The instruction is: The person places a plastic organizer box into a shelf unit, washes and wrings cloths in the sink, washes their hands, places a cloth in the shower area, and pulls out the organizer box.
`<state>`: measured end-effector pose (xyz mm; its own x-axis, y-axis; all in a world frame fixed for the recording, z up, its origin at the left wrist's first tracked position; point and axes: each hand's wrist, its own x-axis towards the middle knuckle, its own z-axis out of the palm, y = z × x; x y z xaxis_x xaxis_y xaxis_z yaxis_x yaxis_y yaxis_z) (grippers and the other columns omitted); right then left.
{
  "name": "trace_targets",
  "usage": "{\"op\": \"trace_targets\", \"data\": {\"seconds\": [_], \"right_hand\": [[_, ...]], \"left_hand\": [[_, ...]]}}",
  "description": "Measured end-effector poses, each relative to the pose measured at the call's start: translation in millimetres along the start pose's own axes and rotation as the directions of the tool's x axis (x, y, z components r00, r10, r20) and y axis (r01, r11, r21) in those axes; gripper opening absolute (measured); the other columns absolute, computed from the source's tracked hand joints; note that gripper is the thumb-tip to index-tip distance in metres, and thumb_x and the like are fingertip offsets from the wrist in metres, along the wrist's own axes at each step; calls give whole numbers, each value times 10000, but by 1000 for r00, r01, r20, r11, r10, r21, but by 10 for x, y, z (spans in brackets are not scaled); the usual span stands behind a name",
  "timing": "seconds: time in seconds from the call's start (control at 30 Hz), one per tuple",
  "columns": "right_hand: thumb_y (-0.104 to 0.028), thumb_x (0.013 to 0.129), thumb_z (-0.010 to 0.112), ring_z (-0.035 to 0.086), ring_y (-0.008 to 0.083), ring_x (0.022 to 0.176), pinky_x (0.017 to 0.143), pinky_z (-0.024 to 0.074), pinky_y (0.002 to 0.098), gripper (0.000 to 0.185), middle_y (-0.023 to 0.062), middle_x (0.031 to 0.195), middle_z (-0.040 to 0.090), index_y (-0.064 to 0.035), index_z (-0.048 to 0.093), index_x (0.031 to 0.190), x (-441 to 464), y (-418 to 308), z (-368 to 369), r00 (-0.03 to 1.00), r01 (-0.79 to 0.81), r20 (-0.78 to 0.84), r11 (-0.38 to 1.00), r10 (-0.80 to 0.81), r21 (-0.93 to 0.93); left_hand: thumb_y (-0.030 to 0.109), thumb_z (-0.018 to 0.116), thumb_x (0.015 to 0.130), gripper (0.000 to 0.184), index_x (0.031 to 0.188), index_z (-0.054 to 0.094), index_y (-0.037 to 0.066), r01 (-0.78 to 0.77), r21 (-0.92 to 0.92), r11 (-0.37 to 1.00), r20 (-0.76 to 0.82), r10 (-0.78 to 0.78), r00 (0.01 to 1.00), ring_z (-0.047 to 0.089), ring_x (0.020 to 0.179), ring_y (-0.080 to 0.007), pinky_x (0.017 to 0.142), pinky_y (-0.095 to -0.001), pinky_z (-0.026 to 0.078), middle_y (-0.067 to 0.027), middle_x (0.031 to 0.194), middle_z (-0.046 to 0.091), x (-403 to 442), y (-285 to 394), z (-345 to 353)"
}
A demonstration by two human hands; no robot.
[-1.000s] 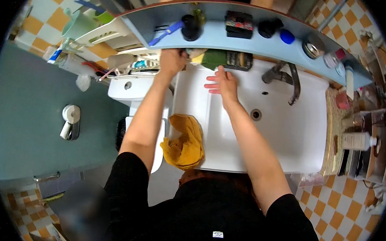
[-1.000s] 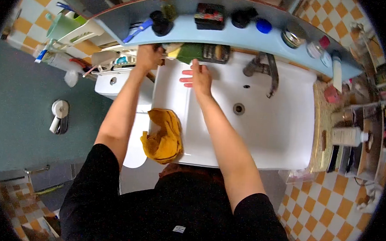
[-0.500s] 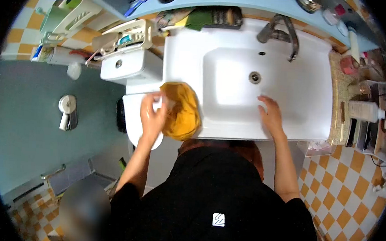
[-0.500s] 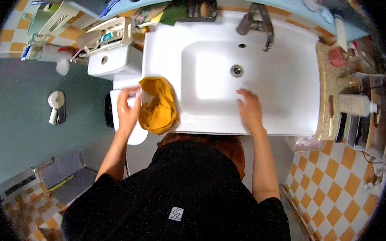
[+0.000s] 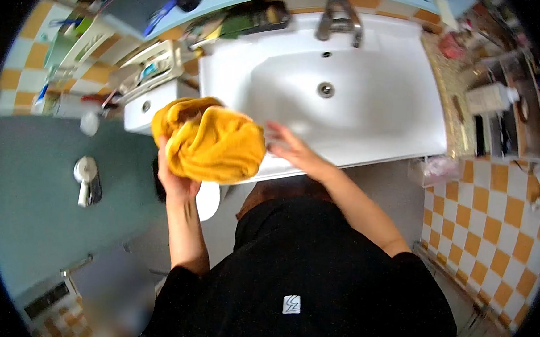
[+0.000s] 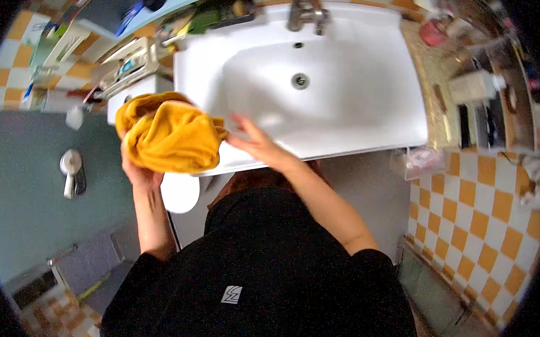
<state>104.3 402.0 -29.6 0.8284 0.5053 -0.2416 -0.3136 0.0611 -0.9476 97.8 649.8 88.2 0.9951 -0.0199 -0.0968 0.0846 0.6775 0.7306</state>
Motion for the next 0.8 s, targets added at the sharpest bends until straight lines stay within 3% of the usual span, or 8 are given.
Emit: {"op": "trace_targets", "data": {"seconds": [0.1, 0.2, 0.33, 0.47, 0.57, 0.6, 0.7, 0.8], "right_hand": [[-440, 987, 472, 419, 239, 1330, 1056, 423, 394, 610, 107, 1480, 370, -69, 326, 1449, 0, 83, 288, 977, -189, 204, 659, 55, 728], [-407, 997, 459, 445, 238, 1300, 1048, 426, 382, 568, 112, 1449, 403, -63, 349, 1436, -413, -315, 184, 991, -117, 134, 514, 4, 850], [-363, 1010, 443, 481, 236, 1261, 1038, 430, 365, 515, 120, 1409, 447, -55, 378, 1418, -1269, -865, -148, 992, 123, -126, 512, -29, 850], [-433, 971, 496, 537, 238, 1170, 1029, 412, 422, 564, 112, 1304, 536, -69, 421, 1395, -1847, -490, -250, 860, 452, -500, 607, -101, 654], [-326, 986, 489, 599, 233, 1084, 867, 520, 344, 467, 100, 1125, 640, -18, 467, 1336, -2341, -431, -241, 732, 166, -679, 981, -54, 100], [-322, 973, 513, 611, 219, 1037, 803, 531, 334, 451, 96, 1086, 650, -13, 491, 1302, -2552, -465, -189, 759, 395, -641, 864, -115, 313], [-307, 934, 585, 635, 181, 916, 630, 544, 301, 406, 102, 1038, 662, -5, 555, 1205, -3152, -507, -16, 701, 698, -668, 435, -251, 569], [-272, 897, 643, 630, 161, 849, 549, 529, 276, 354, 132, 1098, 632, -8, 588, 1128, -3480, -356, 119, 458, 786, -874, 534, -164, 311]], "left_hand": [[418, 435, 995, 566, 1373, 398, -2, 124, 71, 990, 92, -131, 987, 544, 1198, -285, 1031, -425, 431, -160, 1309, 538, -54, -213, 282], [386, 553, 945, 622, 1356, 399, -55, 72, 632, 772, 236, -281, 930, 533, 1191, -271, 1023, -386, 405, -161, 1290, 533, -109, -422, 373], [185, 629, 814, 551, 1259, 480, -104, 97, 475, 874, 381, -303, 873, 557, 1124, -254, 986, -371, 412, -158, 1215, 579, -53, -653, 514], [159, 653, 722, 630, 1245, 474, -142, 387, 216, 896, 551, -439, 709, 579, 1126, -322, 1000, -421, 433, -225, 1224, 580, 211, -854, 578], [203, 675, 728, 679, 1272, 454, -138, 586, 145, 798, 594, -543, 593, 576, 1141, -341, 1000, -436, 440, -246, 1253, 563, 82, -1041, 979], [183, 733, 723, 655, 1251, 474, -104, 631, 168, 757, 612, -582, 535, 580, 1124, -310, 985, -419, 453, -201, 1221, 578, 49, -1110, 1078], [77, 752, 797, 452, 1175, 526, -25, 429, 594, 681, 610, -728, 313, 613, 918, -156, 820, -274, 497, -66, 1000, 621, -68, -1231, 1523], [93, 674, 888, 294, 1138, 567, -19, -57, 853, 518, 496, -774, 393, 597, 838, -108, 749, -220, 468, -48, 945, 630, -336, -1541, 1694]]}}
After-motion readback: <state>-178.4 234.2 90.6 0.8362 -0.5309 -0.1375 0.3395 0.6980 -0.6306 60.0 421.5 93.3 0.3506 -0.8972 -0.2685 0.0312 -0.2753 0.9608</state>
